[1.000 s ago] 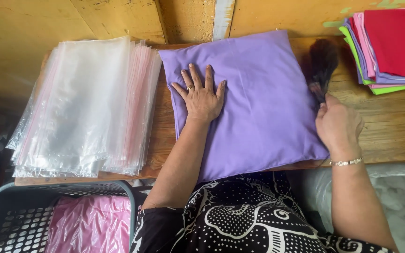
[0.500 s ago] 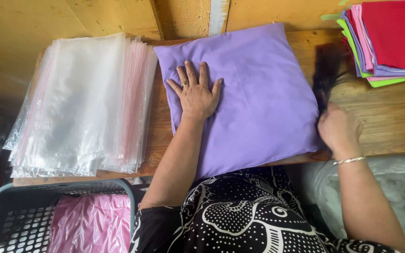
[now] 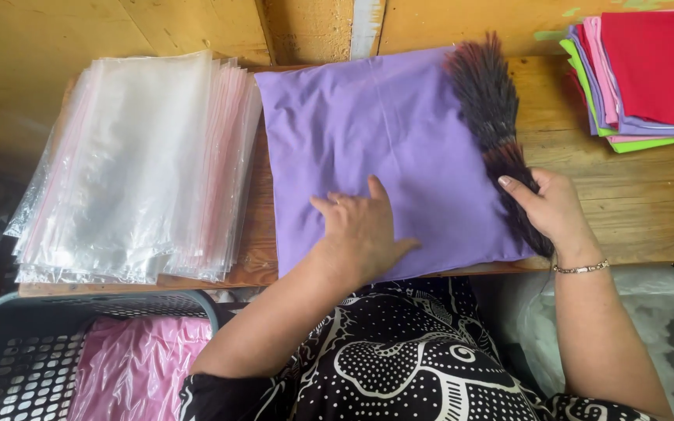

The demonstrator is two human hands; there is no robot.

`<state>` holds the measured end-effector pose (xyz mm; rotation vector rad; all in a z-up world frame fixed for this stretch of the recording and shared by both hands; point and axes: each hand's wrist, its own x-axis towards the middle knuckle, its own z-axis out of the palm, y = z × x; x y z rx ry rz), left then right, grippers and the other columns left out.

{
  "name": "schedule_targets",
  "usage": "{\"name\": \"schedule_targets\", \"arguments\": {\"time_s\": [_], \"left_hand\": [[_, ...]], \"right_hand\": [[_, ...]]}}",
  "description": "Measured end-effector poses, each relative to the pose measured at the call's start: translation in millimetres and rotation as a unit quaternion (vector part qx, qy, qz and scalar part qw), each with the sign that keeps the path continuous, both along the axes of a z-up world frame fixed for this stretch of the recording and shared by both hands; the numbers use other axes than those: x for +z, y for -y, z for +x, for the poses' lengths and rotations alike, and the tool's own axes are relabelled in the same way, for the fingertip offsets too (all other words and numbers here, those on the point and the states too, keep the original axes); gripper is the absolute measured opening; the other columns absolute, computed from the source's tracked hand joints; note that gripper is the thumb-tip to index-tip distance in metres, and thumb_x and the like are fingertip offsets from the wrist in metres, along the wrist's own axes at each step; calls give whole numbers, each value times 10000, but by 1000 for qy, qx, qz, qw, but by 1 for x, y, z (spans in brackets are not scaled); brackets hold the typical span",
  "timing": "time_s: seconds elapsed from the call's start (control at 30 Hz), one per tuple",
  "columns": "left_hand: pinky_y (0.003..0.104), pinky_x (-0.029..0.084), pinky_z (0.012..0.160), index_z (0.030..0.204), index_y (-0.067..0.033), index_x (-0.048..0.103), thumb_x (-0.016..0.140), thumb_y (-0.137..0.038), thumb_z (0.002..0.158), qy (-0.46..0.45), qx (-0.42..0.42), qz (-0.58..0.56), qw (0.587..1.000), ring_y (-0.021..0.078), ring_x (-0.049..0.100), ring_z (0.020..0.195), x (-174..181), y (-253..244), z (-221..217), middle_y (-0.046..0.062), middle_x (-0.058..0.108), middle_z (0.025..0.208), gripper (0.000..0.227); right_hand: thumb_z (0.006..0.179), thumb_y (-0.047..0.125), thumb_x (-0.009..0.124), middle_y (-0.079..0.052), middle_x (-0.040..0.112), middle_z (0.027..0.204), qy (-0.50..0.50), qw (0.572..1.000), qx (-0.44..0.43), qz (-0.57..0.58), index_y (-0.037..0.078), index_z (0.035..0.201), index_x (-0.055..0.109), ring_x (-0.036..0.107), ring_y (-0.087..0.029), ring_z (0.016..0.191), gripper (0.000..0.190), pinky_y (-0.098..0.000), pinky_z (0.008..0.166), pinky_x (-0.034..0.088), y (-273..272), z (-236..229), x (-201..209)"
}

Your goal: The person smooths a purple pillowcase on a wooden table using a small brush, then folds the pillowcase and places it into a clear plastic bag. The person presses the bag to remove air and seals it.

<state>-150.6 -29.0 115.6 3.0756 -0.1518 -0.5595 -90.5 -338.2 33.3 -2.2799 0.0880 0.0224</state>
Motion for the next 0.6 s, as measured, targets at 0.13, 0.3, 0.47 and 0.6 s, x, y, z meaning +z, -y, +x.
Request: {"name": "schedule_targets", "arguments": {"time_s": [0.13, 0.3, 0.47, 0.6], "left_hand": [[789, 300, 1077, 1650, -105, 9, 1033, -639, 566, -136, -25, 4, 990, 626, 240, 1445, -54, 6, 5, 432, 183, 1592, 1584], [843, 166, 1076, 1426, -222, 544, 383, -157, 904, 163, -159, -58, 972, 598, 260, 1450, -86, -30, 36, 368, 355, 1533, 550], [807, 68, 1129, 1248, -85, 745, 549, -164, 968, 198, -42, 12, 979, 542, 159, 1527, -20, -57, 27, 251, 331, 1655, 351], [833, 10, 1110, 1547, -57, 445, 533, -227, 981, 208, 27, -44, 977, 620, 87, 1496, -23, -58, 23, 342, 203, 1653, 598]], "right_hand": [[1007, 296, 739, 2, 647, 791, 24, 999, -7, -39, 48, 921, 709, 515, -115, 744, 263, -300, 672, 430, -6, -16, -3], [936, 253, 735, -39, 767, 926, -86, 994, 44, -44, 13, 1061, 769, 612, -128, 746, 273, -282, 660, 504, -35, -68, 25], [905, 271, 753, -145, 644, 549, -72, 978, 185, -69, 23, 678, 647, 567, -203, 563, 352, -348, 541, 495, -62, -107, 50], [988, 486, 627, -5, 562, 809, 154, 936, 138, -285, 196, 896, 601, 677, -266, 711, 306, -371, 604, 544, -67, -97, 21]]}}
